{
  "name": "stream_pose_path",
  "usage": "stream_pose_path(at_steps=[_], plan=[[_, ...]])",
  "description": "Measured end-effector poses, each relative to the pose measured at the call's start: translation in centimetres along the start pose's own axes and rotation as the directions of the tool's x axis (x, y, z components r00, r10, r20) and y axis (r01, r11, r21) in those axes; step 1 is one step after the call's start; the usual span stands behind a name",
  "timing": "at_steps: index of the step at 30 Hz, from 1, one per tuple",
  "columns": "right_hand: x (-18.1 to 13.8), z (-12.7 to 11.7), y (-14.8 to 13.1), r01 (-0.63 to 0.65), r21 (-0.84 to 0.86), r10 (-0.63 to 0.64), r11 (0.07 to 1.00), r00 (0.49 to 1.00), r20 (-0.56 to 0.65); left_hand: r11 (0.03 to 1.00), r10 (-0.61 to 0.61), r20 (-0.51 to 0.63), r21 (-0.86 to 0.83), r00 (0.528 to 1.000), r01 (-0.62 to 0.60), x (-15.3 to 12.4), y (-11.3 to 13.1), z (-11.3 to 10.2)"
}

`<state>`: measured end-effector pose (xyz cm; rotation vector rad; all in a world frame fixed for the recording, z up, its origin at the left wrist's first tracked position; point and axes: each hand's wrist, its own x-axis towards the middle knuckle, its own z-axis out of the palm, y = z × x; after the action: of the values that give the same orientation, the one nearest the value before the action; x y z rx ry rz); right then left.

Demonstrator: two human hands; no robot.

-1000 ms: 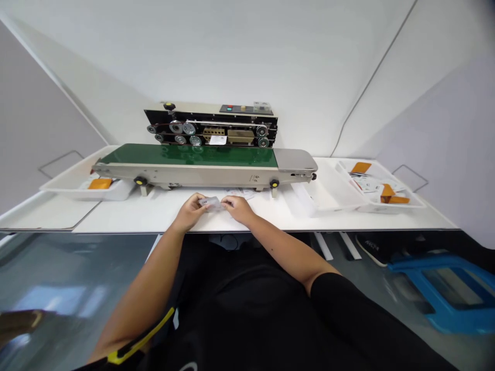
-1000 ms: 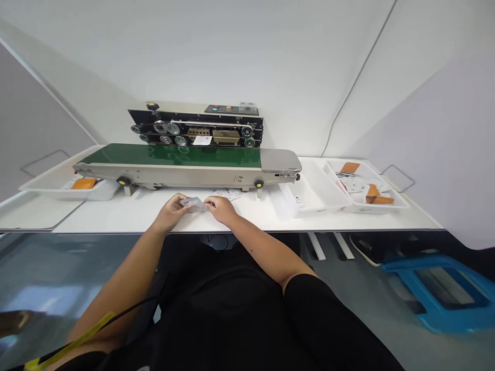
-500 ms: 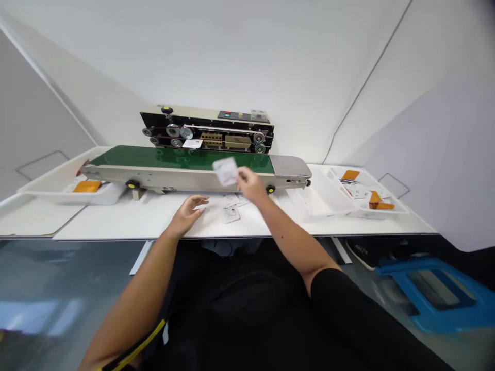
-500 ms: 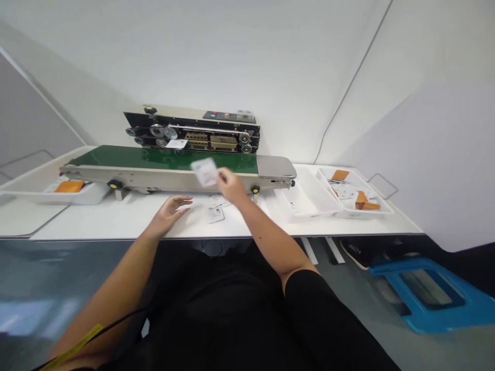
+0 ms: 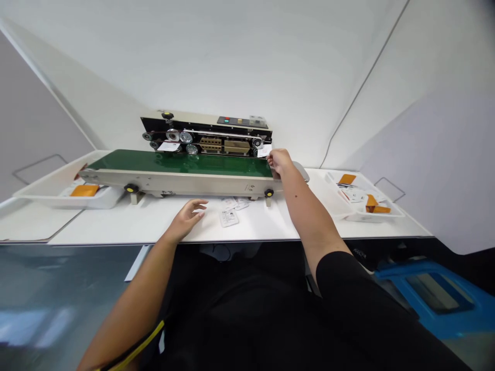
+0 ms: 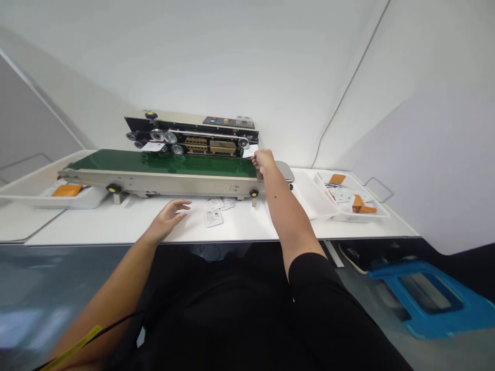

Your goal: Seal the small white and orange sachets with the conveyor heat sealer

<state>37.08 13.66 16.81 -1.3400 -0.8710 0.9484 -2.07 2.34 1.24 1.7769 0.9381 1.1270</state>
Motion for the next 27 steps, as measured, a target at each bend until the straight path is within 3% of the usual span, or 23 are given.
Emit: stream_pose_path(at_steps=[8, 11, 12, 14, 16, 18, 20, 23, 27], plan=[[-0.6, 1.5, 0.0, -0.007, -0.020, 0.009, 1.000, 0.998, 0.067, 0.998, -0.020, 0.006, 0.058, 1.000, 0.019, 0.0, 0.5, -0.1], [-1.6, 1.7, -0.3, 0.162, -0.157, -0.159, 0.974, 0.987, 0.030, 0.998, -0.025, 0.008, 0.054, 1.000, 0.024, -0.1, 0.6, -0.2], [-2.4, 1.7, -0.1, 0.275, -0.229, -0.283, 0.934, 0.959, -0.001, 0.998, -0.026, 0.011, 0.054, 1.000, 0.025, -0.1, 0.7, -0.2], [-5.0, 2.1, 1.1, 0.501, -0.354, -0.534, 0.790, 0.845, 0.004, 0.998, -0.027, 0.015, 0.055, 1.000, 0.026, 0.0, 0.7, -0.2], [-8.5, 3.1, 3.8, 0.645, -0.384, -0.638, 0.661, 0.752, 0.164, 0.998, -0.029, 0.016, 0.058, 0.999, 0.028, 0.1, 0.6, -0.2], [-12.4, 4.5, 7.6, 0.719, -0.383, -0.537, 0.581, 0.691, 0.484, 0.997, -0.032, 0.012, 0.065, 0.999, 0.031, 0.1, 0.5, -0.1], [-15.8, 5.9, 11.7, 0.733, -0.444, -0.348, 0.515, 0.652, 0.674, 0.997, -0.033, 0.005, 0.075, 0.999, 0.032, 0.1, 0.5, 0.0], [-18.8, 7.0, 16.2, 0.695, -0.540, -0.164, 0.474, 0.672, 0.722, 0.995, -0.033, -0.001, 0.094, 0.999, 0.033, -0.1, 0.7, 0.2], [-19.3, 6.9, 18.0, 0.697, -0.521, -0.154, 0.494, 0.659, 0.736, 0.993, -0.034, 0.003, 0.116, 0.999, 0.033, -0.2, 0.8, 0.3]])
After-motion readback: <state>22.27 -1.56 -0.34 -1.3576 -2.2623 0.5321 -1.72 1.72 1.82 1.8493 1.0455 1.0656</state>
